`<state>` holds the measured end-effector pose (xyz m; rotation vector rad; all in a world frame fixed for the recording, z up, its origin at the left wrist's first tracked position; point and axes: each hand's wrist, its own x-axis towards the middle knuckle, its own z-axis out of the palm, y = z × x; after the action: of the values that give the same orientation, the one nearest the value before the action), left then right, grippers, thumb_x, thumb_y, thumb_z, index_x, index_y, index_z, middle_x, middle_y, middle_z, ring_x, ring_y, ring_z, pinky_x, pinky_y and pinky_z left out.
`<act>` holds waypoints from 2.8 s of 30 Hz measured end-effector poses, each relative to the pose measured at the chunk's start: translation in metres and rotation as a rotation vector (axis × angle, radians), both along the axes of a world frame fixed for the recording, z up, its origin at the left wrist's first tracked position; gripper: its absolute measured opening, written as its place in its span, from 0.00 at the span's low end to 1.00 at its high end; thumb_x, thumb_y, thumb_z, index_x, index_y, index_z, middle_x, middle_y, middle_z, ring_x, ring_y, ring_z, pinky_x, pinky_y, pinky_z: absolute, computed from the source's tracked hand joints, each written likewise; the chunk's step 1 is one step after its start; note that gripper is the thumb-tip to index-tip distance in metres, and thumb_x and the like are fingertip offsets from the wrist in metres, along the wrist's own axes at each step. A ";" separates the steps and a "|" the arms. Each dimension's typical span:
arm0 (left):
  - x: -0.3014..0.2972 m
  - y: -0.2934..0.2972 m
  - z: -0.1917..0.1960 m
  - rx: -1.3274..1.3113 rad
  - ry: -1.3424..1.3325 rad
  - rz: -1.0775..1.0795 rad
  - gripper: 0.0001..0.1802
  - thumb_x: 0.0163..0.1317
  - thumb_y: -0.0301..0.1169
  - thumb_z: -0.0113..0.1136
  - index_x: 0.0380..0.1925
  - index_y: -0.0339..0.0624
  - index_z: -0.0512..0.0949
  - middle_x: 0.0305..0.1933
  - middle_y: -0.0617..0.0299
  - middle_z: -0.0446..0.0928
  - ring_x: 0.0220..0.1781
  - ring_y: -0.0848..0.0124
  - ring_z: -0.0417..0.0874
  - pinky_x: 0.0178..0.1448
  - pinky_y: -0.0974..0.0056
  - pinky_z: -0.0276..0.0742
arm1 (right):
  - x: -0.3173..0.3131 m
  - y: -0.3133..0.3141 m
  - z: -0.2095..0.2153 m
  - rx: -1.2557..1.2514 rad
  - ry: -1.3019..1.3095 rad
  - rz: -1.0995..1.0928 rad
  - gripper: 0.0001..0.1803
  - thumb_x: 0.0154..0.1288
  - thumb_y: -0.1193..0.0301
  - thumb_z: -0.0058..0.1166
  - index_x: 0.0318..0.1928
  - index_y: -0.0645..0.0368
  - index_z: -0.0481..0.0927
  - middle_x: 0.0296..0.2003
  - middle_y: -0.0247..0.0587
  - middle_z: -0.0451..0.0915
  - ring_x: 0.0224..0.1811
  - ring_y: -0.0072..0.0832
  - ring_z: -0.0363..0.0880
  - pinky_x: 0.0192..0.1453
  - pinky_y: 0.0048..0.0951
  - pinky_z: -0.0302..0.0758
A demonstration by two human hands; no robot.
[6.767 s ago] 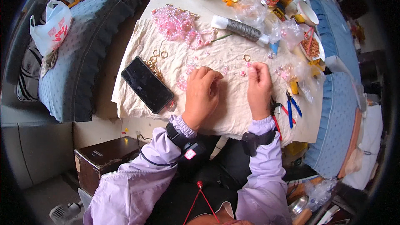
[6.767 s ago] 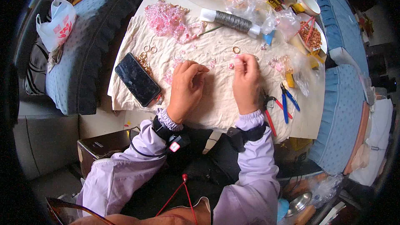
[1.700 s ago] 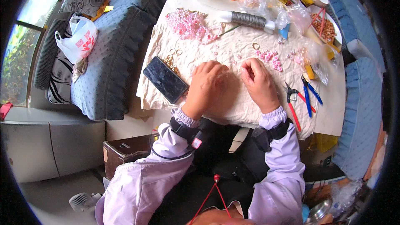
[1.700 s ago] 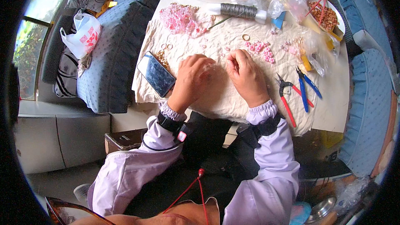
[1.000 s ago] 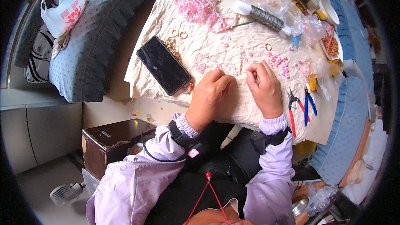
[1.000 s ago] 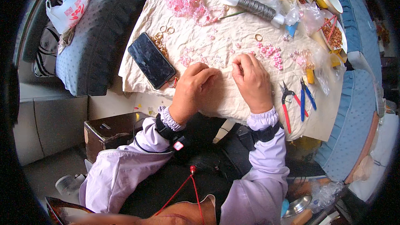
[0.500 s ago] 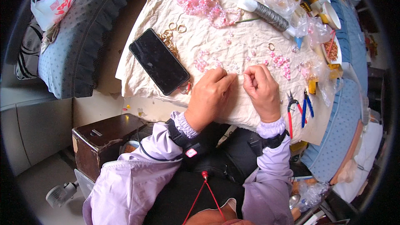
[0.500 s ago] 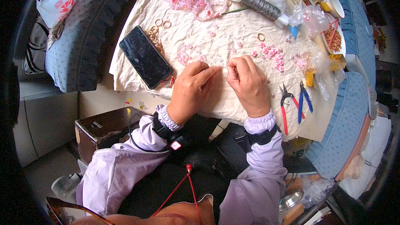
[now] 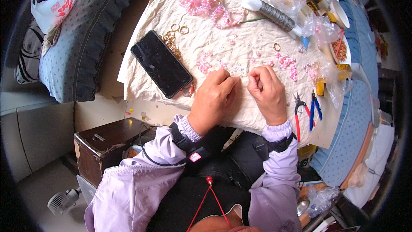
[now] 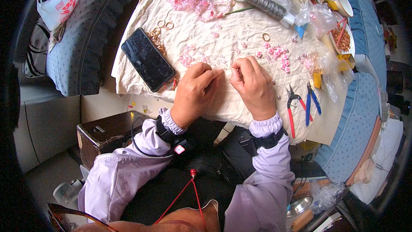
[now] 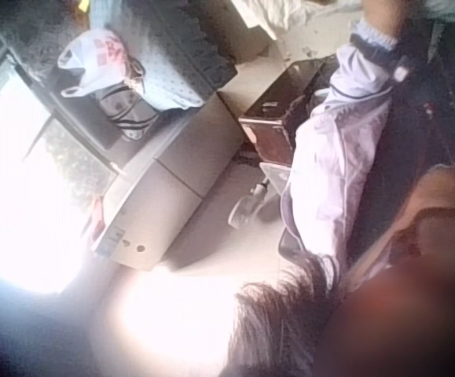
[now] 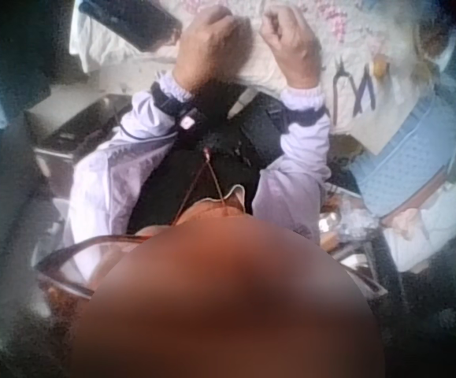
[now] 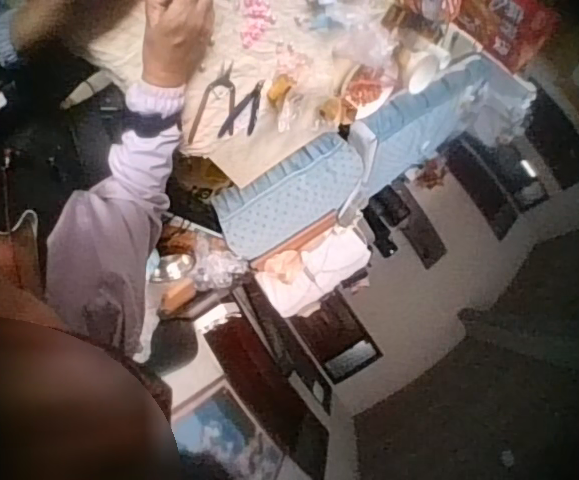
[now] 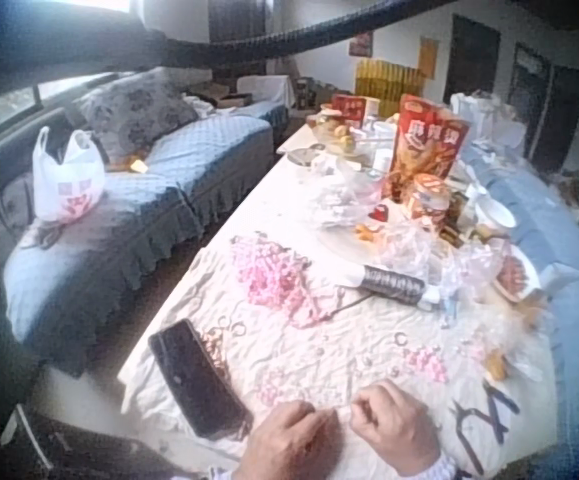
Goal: The person assembles a beaded keychain by threading pink and clear beads onto a wire, then uses pliers to close a jump ring and attach a key ring. They repeat the process to add more beads and secure the assembly.
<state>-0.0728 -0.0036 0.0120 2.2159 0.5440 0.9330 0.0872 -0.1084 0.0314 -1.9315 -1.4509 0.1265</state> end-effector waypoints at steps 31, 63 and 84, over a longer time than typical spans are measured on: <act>0.007 -0.002 0.003 -0.001 0.102 0.079 0.09 0.61 0.25 0.72 0.41 0.43 0.85 0.36 0.54 0.78 0.38 0.52 0.84 0.40 0.52 0.80 | -0.004 0.000 0.008 -0.033 0.109 0.008 0.07 0.72 0.71 0.65 0.45 0.59 0.80 0.39 0.44 0.82 0.40 0.47 0.84 0.44 0.46 0.79; 0.002 -0.001 0.002 -0.148 -0.022 0.058 0.08 0.65 0.21 0.73 0.43 0.38 0.88 0.35 0.53 0.80 0.35 0.57 0.83 0.39 0.56 0.79 | -0.005 0.000 0.012 -0.002 0.054 -0.026 0.07 0.73 0.76 0.63 0.45 0.61 0.77 0.39 0.46 0.80 0.44 0.47 0.80 0.50 0.45 0.77; 0.003 -0.001 0.001 -0.113 -0.018 0.059 0.10 0.62 0.21 0.74 0.43 0.40 0.90 0.36 0.54 0.81 0.35 0.58 0.84 0.39 0.57 0.80 | -0.004 -0.001 0.011 -0.001 0.047 -0.022 0.10 0.67 0.78 0.66 0.44 0.60 0.78 0.38 0.45 0.80 0.43 0.47 0.81 0.49 0.45 0.79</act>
<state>-0.0698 -0.0044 0.0129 2.0993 0.6408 0.9280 0.0834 -0.1098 0.0425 -1.9314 -1.3986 0.1615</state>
